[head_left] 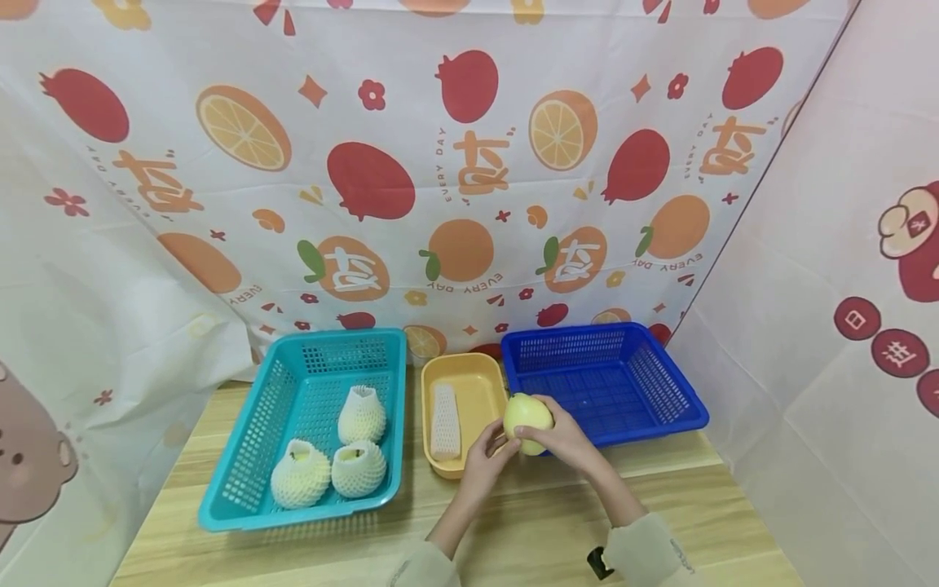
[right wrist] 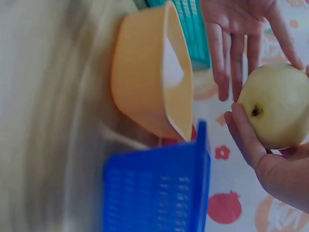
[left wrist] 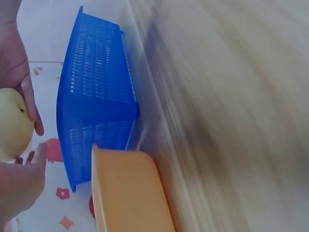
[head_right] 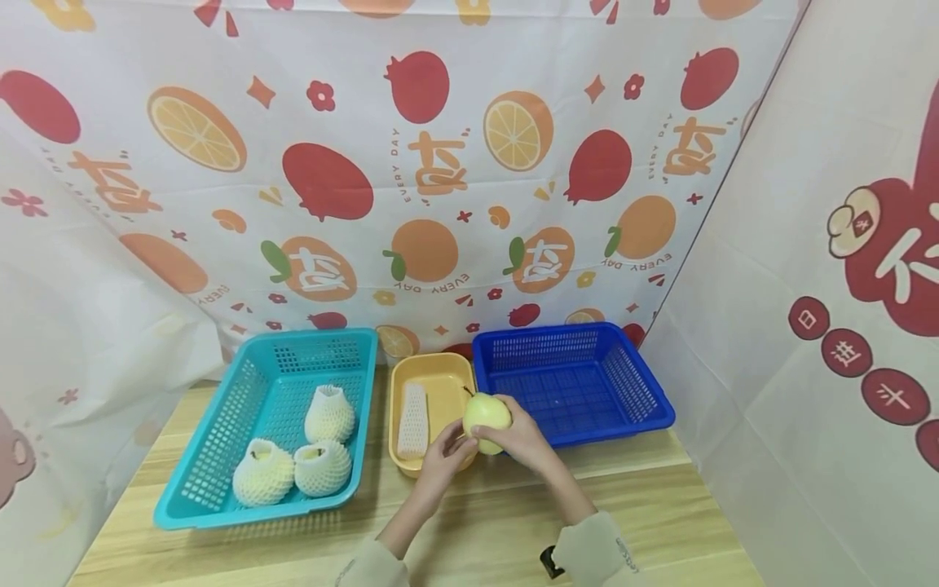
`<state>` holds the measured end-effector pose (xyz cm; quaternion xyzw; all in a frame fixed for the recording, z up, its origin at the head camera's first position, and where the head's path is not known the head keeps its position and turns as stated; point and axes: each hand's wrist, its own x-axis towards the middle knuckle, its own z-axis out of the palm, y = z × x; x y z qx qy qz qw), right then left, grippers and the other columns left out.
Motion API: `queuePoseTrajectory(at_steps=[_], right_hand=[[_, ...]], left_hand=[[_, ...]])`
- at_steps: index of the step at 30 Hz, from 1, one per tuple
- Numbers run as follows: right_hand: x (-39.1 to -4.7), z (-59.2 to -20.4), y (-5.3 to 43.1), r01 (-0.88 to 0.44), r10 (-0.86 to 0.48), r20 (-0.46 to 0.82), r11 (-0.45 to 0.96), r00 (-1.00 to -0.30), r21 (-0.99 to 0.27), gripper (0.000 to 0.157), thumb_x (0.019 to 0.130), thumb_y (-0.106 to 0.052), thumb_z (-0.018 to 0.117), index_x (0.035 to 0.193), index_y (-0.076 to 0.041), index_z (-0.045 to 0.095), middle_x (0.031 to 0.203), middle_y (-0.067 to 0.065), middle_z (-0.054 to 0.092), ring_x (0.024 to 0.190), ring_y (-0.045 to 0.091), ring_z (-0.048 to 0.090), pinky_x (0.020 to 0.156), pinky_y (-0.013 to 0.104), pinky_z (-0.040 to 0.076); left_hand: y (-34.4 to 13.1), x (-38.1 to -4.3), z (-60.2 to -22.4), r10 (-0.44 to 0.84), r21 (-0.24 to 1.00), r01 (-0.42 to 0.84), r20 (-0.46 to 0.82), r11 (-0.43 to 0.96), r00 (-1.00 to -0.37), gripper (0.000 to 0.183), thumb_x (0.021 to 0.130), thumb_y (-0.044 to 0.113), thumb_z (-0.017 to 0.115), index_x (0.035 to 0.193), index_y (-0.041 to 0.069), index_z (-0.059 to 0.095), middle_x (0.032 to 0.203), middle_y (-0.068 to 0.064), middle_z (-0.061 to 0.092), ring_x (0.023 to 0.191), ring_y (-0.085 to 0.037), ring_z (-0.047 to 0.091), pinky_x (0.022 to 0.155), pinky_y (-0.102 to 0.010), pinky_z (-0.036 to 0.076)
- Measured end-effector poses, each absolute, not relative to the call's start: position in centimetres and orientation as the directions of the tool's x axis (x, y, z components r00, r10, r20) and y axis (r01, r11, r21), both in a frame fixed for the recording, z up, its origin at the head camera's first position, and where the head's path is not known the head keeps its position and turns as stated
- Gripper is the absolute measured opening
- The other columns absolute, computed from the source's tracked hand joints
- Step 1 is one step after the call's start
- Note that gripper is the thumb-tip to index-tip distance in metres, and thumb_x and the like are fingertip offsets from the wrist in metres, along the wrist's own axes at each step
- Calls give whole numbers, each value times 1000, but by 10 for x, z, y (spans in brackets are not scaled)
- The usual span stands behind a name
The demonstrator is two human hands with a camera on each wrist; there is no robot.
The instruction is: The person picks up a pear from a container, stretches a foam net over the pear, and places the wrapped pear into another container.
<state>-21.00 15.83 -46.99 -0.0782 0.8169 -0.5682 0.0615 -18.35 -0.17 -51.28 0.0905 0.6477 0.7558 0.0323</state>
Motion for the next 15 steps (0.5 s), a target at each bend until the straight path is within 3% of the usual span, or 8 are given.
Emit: queuePoseTrajectory(at_steps=[8,15], right_hand=[[-177,-465,133,-104,-327,20,241,-945,-965,60,82,-19,68,131,3,41,109,16,54,95,26,54,73,35,49],[-173,-505,124,-65,-427,-22,188,-904,-980,67,83,-23,69,138,-7,36,116,14,49,95,24,53,72,34,51]], left_hand=[[-33,-162,-515,222,991,14,43,-130,-974,69,86,19,66,139,-6,28,137,-24,35,122,-37,38,96,-36,38],[-62,-152,-517,275,997,4,26,-80,-961,72,81,16,71,138,-4,32,135,-26,38,119,-39,41,90,-36,44]])
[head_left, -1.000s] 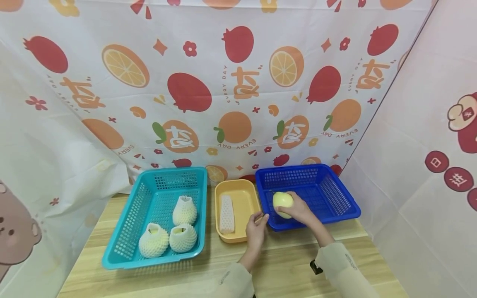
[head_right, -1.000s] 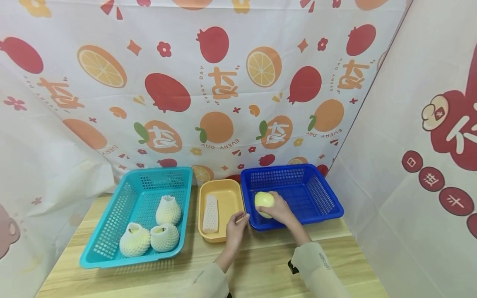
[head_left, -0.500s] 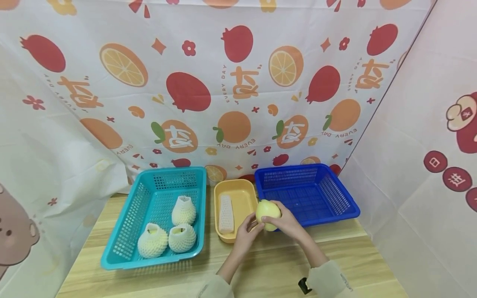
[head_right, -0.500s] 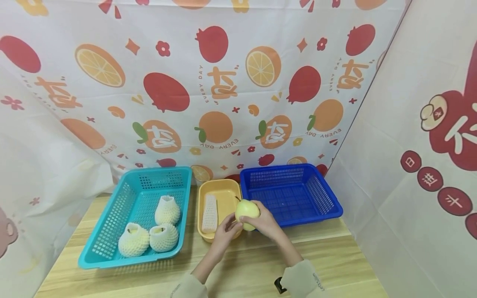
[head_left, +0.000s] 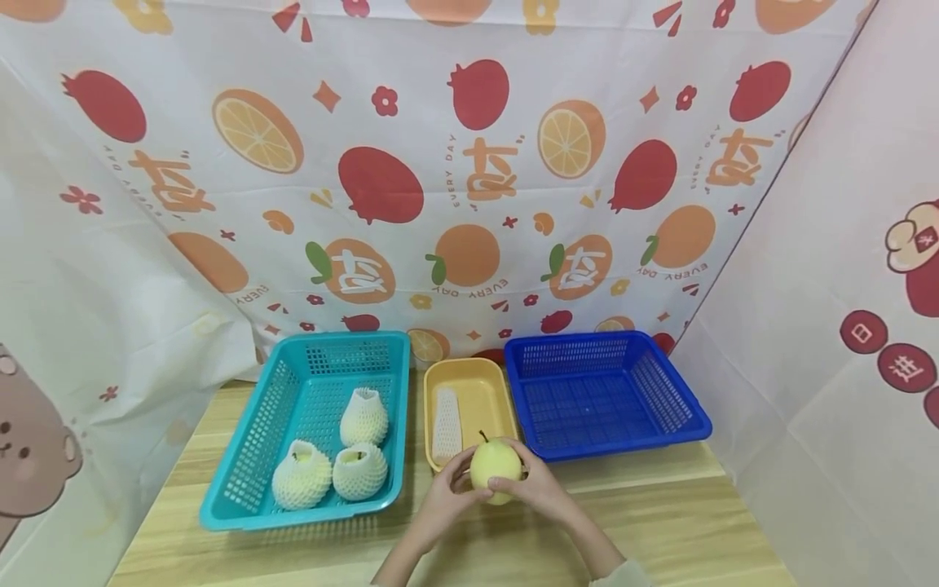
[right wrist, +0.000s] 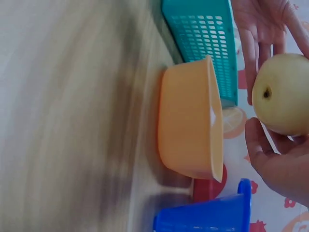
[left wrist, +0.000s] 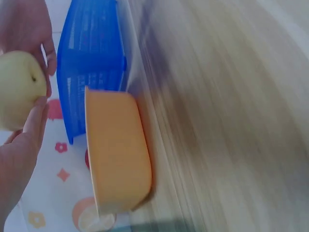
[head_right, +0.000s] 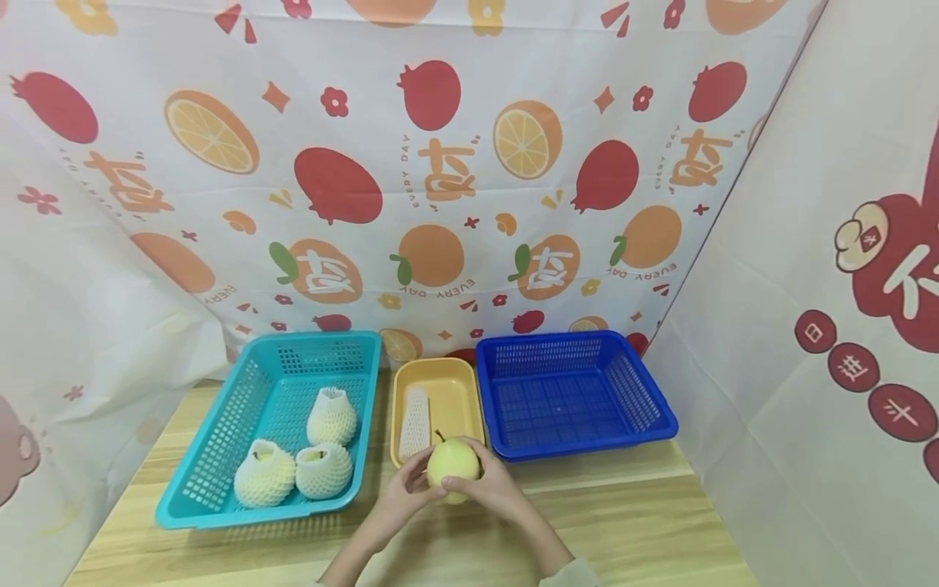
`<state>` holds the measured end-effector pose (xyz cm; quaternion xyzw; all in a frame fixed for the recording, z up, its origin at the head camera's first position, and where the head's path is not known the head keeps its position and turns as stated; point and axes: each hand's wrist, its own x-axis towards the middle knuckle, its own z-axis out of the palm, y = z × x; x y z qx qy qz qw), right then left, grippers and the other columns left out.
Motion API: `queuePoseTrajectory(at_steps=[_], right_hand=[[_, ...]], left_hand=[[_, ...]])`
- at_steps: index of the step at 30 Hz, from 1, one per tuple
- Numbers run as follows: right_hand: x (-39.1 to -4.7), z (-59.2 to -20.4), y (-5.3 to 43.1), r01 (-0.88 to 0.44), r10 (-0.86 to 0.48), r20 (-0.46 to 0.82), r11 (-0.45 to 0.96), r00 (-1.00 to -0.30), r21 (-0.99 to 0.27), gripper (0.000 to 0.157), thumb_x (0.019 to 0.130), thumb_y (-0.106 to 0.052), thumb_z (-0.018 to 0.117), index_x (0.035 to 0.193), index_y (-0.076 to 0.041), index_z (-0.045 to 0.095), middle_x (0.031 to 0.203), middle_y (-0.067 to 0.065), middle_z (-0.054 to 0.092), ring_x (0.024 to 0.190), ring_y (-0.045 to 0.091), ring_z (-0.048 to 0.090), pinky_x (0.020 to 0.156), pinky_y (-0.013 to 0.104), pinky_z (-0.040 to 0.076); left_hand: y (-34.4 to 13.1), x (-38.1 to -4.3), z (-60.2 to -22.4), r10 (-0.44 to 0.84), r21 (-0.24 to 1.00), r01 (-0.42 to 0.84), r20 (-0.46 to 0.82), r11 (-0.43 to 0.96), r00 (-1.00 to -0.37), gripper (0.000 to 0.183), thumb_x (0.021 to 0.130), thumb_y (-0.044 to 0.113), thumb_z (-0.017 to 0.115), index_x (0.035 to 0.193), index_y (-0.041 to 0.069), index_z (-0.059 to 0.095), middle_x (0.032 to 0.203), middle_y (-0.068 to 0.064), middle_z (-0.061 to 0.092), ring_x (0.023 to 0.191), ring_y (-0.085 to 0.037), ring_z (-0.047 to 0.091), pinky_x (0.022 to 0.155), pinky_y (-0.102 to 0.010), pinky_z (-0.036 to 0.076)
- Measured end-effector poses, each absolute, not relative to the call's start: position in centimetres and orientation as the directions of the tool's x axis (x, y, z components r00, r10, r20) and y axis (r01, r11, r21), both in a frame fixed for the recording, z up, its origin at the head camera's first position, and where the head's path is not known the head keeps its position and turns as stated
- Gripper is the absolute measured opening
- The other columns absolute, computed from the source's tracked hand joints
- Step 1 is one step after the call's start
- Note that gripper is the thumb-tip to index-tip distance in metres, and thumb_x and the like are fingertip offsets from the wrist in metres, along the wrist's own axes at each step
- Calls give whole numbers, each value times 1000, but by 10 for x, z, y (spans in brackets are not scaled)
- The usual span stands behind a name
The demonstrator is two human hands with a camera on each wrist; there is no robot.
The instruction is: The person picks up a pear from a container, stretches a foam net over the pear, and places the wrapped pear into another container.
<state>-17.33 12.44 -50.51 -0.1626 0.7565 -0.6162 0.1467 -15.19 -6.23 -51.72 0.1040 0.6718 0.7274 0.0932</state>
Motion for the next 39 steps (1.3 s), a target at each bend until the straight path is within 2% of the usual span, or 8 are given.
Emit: queuePoseTrajectory(at_steps=[6,11,14,19,24,32,39], right_hand=[[-168,-516,123,-97,-529,-46,240,-848,-966,75,79,-25,73,141,-13,32,120,16,46,97,26,51,73,32,50],[-163,-526,125,-140,-586,-67,300,-807,-944,81,77,-26,76,142,-11,30,126,16,43,105,29,50,79,31,47],[-160,-536,125,-151,-607,-90,335,-790,-930,82,74,-27,78,141,-15,32,127,9,45,109,29,48,82,32,45],[-157,-553,123,-184,-613,-122,412,-781,-892,80,70,-30,80,137,-26,35,121,-5,49,109,18,47,86,39,41],[-156,-569,120,-218,-615,-116,440,-780,-871,77,69,-30,80,133,-29,37,124,-8,48,111,13,46,92,43,37],[-153,-578,116,-268,-616,-92,467,-783,-843,79,71,-31,79,136,-30,33,129,-8,43,116,16,43,94,45,36],[-154,-573,113,-296,-634,-99,486,-767,-822,84,73,-25,78,143,-20,30,138,0,38,122,21,39,97,49,33]], left_hand=[[-77,-145,-527,275,997,58,40,59,-961,73,76,17,76,134,-6,38,127,-26,45,114,-43,44,87,-43,45],[-84,-142,-536,344,993,65,28,97,-939,76,72,14,79,133,-6,38,124,-26,45,109,-43,47,82,-38,49],[-87,-140,-543,404,980,106,30,168,-914,76,71,18,80,133,-2,40,124,-23,44,107,-42,48,79,-34,50],[-87,-136,-553,448,929,211,55,305,-892,75,69,23,81,131,0,44,122,-16,45,106,-35,49,80,-33,49],[-84,-132,-562,437,893,248,65,376,-897,75,65,23,82,128,4,46,119,-9,45,104,-27,48,82,-37,45],[-83,-128,-567,418,876,228,33,425,-908,80,63,18,83,128,1,40,118,-10,42,105,-27,46,84,-42,42],[-82,-123,-572,381,873,206,25,441,-924,83,66,25,82,129,-3,36,118,-16,40,106,-32,46,85,-47,41]])
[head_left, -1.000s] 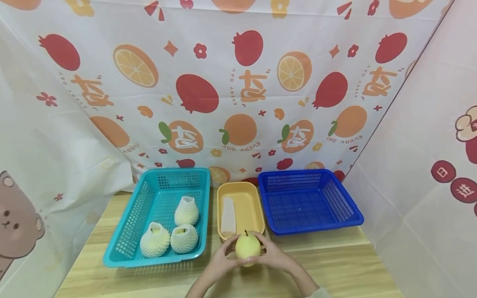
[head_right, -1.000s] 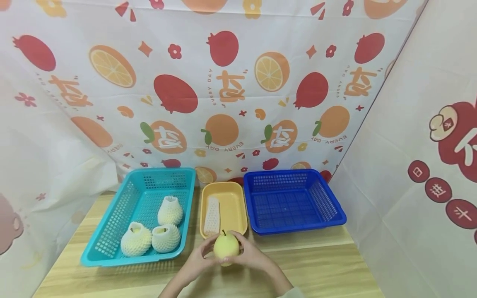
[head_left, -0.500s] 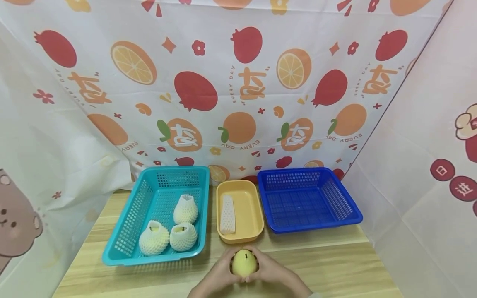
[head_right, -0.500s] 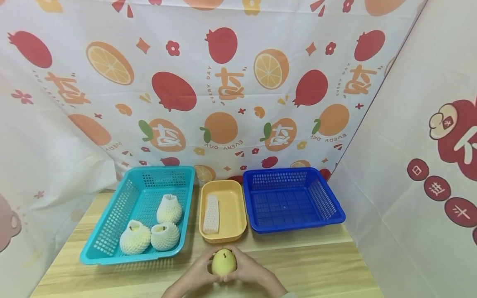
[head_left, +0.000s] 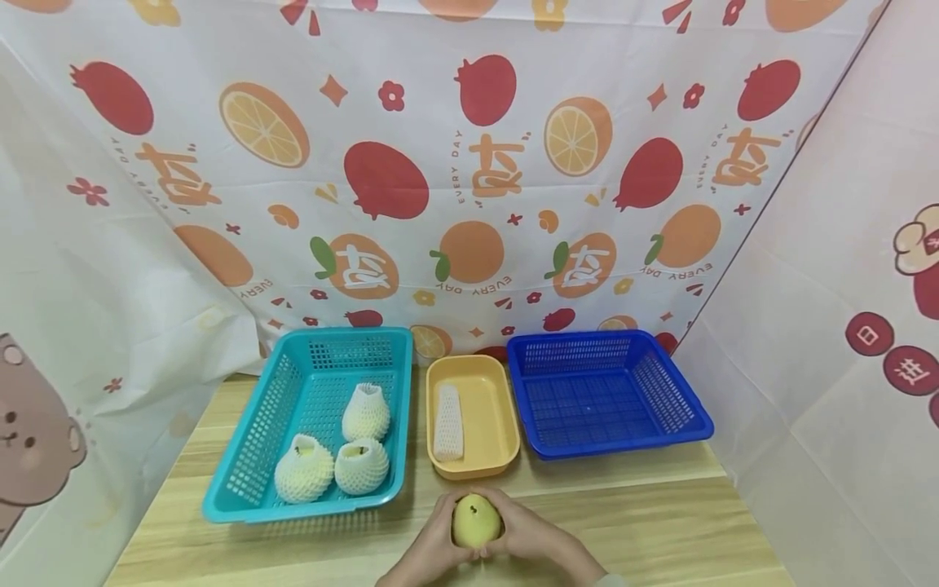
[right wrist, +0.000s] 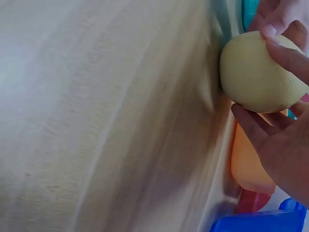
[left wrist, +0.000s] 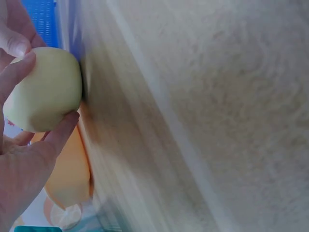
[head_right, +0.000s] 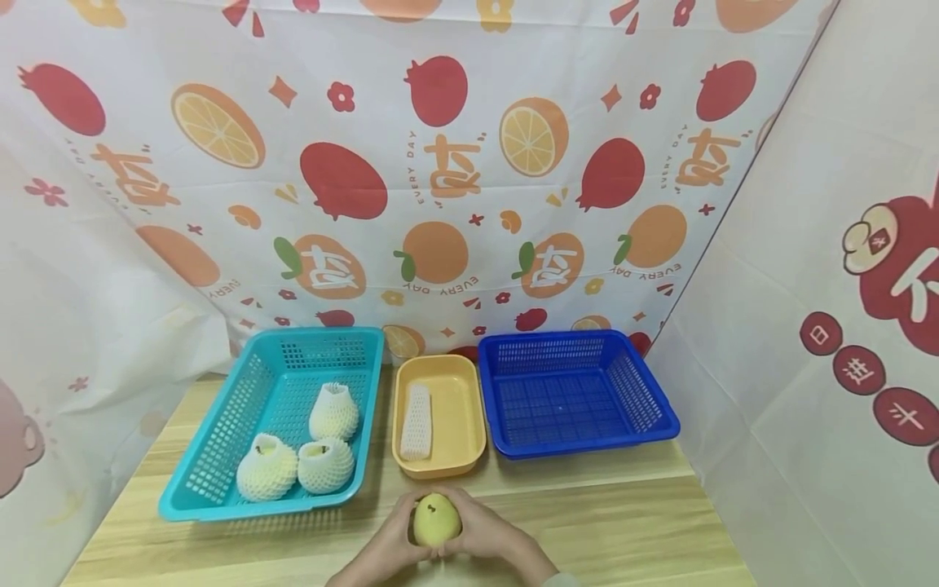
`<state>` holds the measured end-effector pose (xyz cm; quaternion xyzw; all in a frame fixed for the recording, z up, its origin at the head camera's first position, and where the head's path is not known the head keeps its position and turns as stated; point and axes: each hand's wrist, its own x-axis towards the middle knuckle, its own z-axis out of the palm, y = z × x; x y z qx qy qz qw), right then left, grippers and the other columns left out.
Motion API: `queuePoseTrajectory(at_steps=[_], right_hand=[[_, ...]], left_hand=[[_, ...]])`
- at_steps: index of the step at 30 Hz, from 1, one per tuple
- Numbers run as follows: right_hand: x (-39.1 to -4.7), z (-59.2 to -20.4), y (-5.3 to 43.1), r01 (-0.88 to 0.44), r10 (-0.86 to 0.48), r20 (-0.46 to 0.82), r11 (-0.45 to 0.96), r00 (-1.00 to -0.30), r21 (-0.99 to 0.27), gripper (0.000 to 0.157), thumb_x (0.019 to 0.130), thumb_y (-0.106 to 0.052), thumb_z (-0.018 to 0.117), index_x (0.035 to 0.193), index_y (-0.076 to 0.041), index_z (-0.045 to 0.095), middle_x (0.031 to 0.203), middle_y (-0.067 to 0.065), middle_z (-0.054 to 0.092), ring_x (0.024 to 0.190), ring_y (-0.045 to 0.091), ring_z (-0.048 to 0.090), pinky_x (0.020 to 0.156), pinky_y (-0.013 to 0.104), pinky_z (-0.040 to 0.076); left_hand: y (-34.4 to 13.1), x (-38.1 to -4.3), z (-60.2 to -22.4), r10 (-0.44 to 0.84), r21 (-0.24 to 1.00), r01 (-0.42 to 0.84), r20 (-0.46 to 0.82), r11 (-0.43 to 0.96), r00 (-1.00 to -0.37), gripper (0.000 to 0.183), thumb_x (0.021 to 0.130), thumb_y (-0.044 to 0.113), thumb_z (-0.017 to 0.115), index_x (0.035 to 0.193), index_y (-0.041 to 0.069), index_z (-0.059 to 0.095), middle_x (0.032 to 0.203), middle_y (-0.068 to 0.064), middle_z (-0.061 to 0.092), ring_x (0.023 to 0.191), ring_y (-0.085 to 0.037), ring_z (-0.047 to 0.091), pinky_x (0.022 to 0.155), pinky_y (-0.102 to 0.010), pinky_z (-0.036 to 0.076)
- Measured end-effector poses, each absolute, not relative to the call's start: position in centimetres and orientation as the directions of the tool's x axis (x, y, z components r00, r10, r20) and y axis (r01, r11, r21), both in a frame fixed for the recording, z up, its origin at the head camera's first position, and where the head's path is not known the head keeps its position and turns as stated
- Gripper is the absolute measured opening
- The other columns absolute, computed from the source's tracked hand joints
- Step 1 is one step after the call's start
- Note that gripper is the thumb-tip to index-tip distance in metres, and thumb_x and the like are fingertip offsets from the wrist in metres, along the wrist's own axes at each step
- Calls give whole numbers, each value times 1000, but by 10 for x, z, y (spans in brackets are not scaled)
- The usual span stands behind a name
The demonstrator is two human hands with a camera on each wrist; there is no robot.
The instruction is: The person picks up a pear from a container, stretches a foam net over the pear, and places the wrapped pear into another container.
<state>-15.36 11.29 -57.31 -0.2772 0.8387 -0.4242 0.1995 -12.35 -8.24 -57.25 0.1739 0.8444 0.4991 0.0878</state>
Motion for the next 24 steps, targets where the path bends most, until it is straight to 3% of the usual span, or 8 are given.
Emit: queuePoseTrajectory(at_steps=[9,14,19,24], right_hand=[[-160,-568,111,-289,-679,-151,488,-718,-823,86,71,-14,76,143,-25,31,136,-3,37,119,17,40,94,44,35],[-164,-567,113,-333,-713,-133,474,-689,-815,87,71,-10,75,144,-21,29,139,2,36,121,20,38,95,46,35],[-166,-564,117,-394,-733,-106,475,-672,-787,85,71,-4,72,144,-16,30,141,9,35,124,25,36,95,47,36],[-168,-561,121,-355,-714,-137,494,-687,-794,82,75,-6,71,144,-18,29,142,6,34,125,24,36,97,48,34]], left_hand=[[-84,-120,-577,374,902,160,-1,401,-927,88,68,25,82,132,-7,31,124,-23,37,112,-38,42,88,-50,38],[-85,-121,-575,386,914,140,-19,382,-922,86,70,26,80,134,-6,31,125,-22,37,113,-39,41,90,-52,37],[-86,-122,-574,381,923,105,-48,370,-923,85,72,30,79,134,-3,32,123,-19,38,112,-36,43,89,-46,41],[-89,-126,-570,281,923,46,-69,382,-957,76,84,39,65,133,-8,30,122,-21,41,106,-34,48,82,-45,45]])
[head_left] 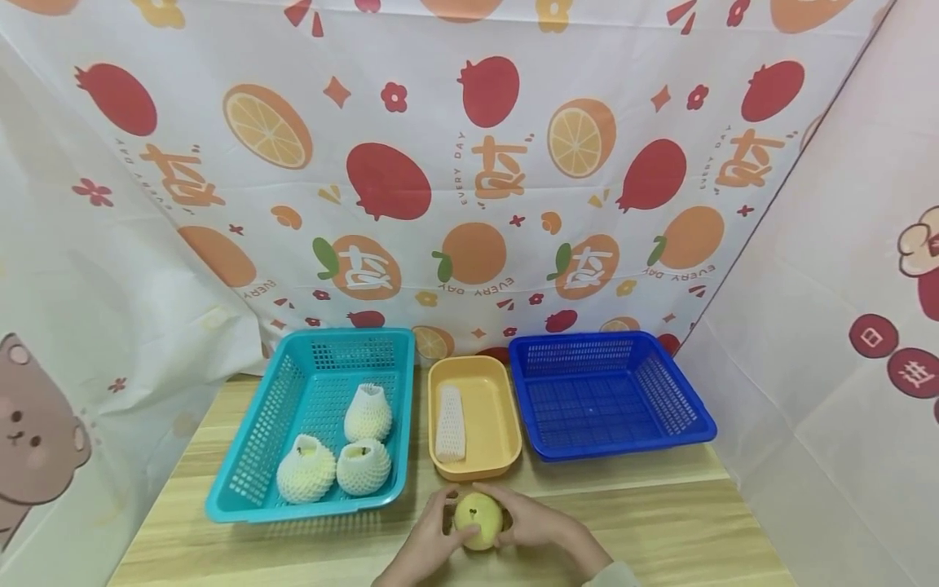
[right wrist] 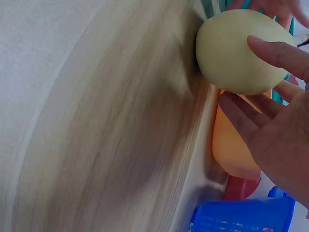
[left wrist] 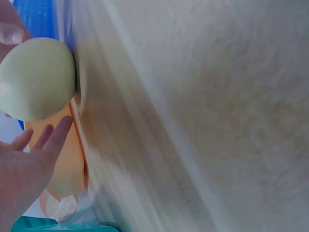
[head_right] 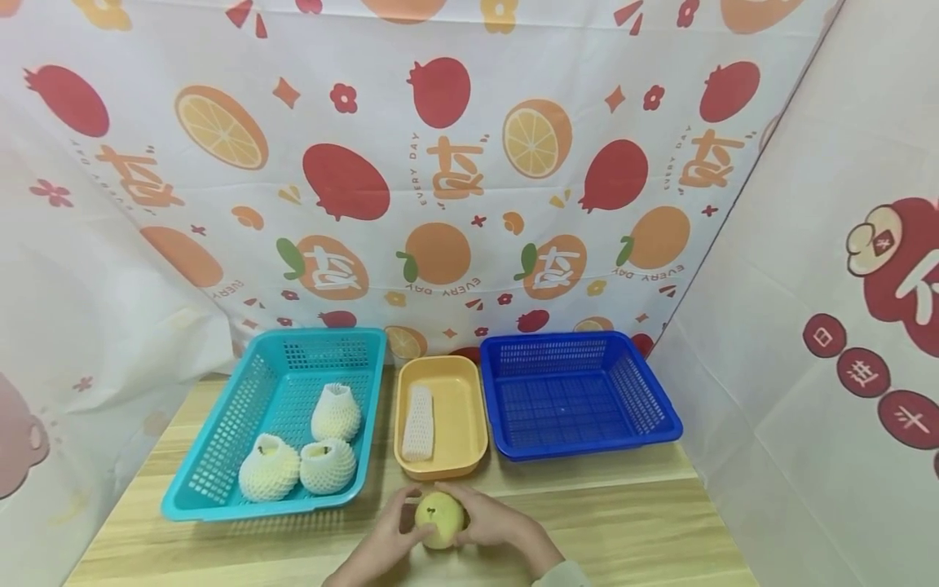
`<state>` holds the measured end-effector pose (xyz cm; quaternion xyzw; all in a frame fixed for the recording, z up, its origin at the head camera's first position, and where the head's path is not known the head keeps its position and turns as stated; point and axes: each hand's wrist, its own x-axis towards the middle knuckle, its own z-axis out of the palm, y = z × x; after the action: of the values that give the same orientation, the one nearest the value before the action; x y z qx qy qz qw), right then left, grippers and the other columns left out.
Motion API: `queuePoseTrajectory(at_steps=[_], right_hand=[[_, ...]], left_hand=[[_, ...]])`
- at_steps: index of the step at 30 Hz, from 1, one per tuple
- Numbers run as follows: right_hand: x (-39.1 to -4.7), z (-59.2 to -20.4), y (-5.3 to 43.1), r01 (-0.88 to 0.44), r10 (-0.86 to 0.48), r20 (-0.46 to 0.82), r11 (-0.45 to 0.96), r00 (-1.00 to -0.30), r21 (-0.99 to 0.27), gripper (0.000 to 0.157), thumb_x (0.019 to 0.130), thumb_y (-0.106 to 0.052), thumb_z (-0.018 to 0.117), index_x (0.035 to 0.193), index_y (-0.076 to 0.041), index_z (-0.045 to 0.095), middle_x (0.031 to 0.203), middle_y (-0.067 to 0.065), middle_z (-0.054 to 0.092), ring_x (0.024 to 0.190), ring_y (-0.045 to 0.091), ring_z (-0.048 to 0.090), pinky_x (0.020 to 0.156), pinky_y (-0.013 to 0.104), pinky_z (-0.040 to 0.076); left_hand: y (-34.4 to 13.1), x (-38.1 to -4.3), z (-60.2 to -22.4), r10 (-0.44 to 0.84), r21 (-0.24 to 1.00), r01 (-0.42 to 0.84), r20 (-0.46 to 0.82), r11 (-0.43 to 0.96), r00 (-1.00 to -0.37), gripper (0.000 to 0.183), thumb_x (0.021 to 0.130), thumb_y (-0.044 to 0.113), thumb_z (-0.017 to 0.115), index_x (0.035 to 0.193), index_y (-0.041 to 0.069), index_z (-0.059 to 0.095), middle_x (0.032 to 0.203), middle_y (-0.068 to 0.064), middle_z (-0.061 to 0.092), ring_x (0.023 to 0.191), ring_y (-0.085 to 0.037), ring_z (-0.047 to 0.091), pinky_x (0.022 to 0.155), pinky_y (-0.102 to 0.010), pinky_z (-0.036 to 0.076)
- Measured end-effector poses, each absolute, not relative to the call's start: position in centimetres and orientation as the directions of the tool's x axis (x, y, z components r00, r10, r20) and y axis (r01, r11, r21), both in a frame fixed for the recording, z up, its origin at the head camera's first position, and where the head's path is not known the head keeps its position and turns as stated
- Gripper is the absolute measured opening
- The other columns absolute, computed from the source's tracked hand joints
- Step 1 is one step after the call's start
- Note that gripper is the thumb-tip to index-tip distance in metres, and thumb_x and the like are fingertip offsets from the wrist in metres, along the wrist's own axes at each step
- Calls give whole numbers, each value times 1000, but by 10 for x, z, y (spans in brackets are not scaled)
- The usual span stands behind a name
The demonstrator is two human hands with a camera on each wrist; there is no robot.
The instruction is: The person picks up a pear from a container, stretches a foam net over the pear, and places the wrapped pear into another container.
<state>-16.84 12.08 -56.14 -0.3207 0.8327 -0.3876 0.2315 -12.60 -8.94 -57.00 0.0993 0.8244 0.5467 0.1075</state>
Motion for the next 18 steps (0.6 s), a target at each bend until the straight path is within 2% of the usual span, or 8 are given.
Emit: queuePoseTrajectory(at_steps=[4,9,14,18], right_hand=[[-169,-558,125,-317,-701,-154,493,-697,-810,80,76,-4,69,144,-17,29,140,7,36,123,27,39,94,46,38],[-169,-555,124,-312,-709,-131,459,-693,-832,76,76,-2,67,142,-13,31,138,11,38,122,34,39,92,46,41],[-163,-559,116,-332,-700,-93,446,-708,-831,74,78,-24,73,141,-14,34,135,2,42,117,21,45,93,41,40],[-160,-564,112,-356,-667,-63,472,-742,-807,73,78,-38,72,139,-17,37,131,-5,44,107,9,48,87,33,44]], left_hand=[[-90,-132,-567,208,920,24,-63,391,-976,71,90,40,56,132,-11,29,121,-21,44,105,-34,49,81,-45,45],[-89,-132,-567,191,897,34,-56,440,-980,75,81,42,68,129,-7,36,120,-18,46,106,-35,47,81,-47,44],[-85,-127,-573,205,897,51,-45,440,-978,73,80,39,69,127,-8,37,117,-21,43,97,-32,50,74,-45,46],[-79,-123,-575,251,881,103,-19,461,-968,82,84,41,65,132,-13,27,123,-28,37,102,-36,47,77,-47,45]])
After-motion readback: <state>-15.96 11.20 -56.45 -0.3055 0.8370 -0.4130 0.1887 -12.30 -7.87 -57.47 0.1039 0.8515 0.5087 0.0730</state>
